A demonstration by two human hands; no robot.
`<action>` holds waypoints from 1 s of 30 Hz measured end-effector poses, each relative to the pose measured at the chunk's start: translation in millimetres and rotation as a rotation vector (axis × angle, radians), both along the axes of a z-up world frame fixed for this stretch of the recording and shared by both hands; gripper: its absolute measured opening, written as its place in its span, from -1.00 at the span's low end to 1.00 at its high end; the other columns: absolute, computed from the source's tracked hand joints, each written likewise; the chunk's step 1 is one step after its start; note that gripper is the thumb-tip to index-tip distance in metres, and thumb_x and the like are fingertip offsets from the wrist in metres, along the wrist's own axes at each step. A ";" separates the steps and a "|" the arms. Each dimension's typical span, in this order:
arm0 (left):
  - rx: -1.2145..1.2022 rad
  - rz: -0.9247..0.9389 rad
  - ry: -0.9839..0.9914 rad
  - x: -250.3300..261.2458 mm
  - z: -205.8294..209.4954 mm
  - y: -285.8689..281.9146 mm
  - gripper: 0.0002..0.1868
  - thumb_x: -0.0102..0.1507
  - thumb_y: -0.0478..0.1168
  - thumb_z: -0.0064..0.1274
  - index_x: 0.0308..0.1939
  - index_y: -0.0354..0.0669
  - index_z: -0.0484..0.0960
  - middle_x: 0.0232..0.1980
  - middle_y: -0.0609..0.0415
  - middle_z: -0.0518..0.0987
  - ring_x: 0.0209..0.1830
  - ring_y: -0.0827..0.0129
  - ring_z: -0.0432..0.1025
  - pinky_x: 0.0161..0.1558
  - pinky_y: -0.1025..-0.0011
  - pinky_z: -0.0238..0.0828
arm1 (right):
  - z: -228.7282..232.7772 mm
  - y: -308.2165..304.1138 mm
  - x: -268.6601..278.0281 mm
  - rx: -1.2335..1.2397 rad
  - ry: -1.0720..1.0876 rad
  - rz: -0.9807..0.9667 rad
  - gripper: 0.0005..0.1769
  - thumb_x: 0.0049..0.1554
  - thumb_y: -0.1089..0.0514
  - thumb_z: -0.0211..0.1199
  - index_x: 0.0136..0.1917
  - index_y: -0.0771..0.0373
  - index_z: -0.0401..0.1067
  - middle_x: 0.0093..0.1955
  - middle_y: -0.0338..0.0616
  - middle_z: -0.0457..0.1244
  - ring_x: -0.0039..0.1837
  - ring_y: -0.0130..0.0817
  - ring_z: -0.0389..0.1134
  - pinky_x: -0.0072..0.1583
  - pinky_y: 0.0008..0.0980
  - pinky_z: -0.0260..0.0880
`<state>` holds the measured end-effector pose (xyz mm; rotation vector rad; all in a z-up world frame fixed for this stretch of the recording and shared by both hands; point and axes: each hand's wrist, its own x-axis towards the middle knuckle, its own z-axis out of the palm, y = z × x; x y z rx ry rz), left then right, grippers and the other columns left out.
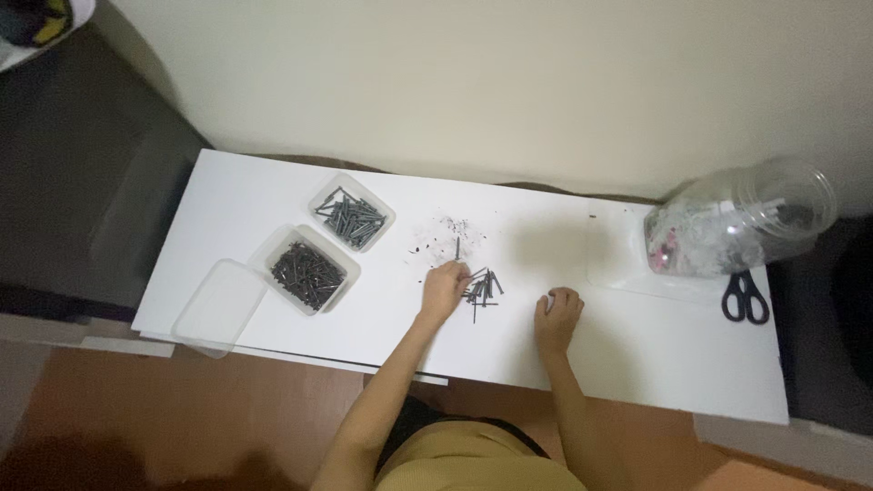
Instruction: The person sorts a pile of nails on a white table into two clear plastic containers. They pick up nails by hand and place them into the containers, gradually reducing the pile on the table.
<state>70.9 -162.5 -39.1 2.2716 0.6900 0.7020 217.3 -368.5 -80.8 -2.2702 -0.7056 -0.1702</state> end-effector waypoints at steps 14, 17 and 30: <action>0.241 0.754 -0.154 -200.6 90.2 82.9 -0.88 0.29 -0.23 0.20 -0.26 -0.21 0.71 -0.30 0.00 0.61 -0.28 0.18 0.46 0.04 0.14 0.25 | 3.2 -1.6 -4.6 -0.067 -0.043 0.042 -0.77 0.16 0.26 0.22 0.07 0.40 0.37 0.21 0.12 0.18 0.27 0.02 0.11 0.27 -0.05 0.18; 0.295 0.874 -0.064 -220.4 81.9 97.5 -0.86 0.34 -0.18 0.20 -0.18 -0.18 0.68 -0.22 0.05 0.60 -0.16 0.17 0.42 0.29 0.05 0.11 | 2.3 0.4 -3.4 -0.075 -0.071 0.044 -0.80 0.16 0.28 0.22 0.05 0.40 0.37 0.21 0.10 0.18 0.27 0.01 0.11 0.28 -0.04 0.18; 0.150 0.732 0.093 -140.9 25.8 84.9 -0.76 0.27 -0.06 0.14 -0.19 -0.15 0.71 -0.05 -0.10 0.61 -0.02 -0.01 0.41 0.15 -0.03 0.17 | 2.8 2.0 -4.3 -0.037 -0.061 0.038 -0.79 0.15 0.30 0.22 0.06 0.39 0.37 0.20 0.09 0.19 0.25 0.02 0.12 0.25 -0.07 0.20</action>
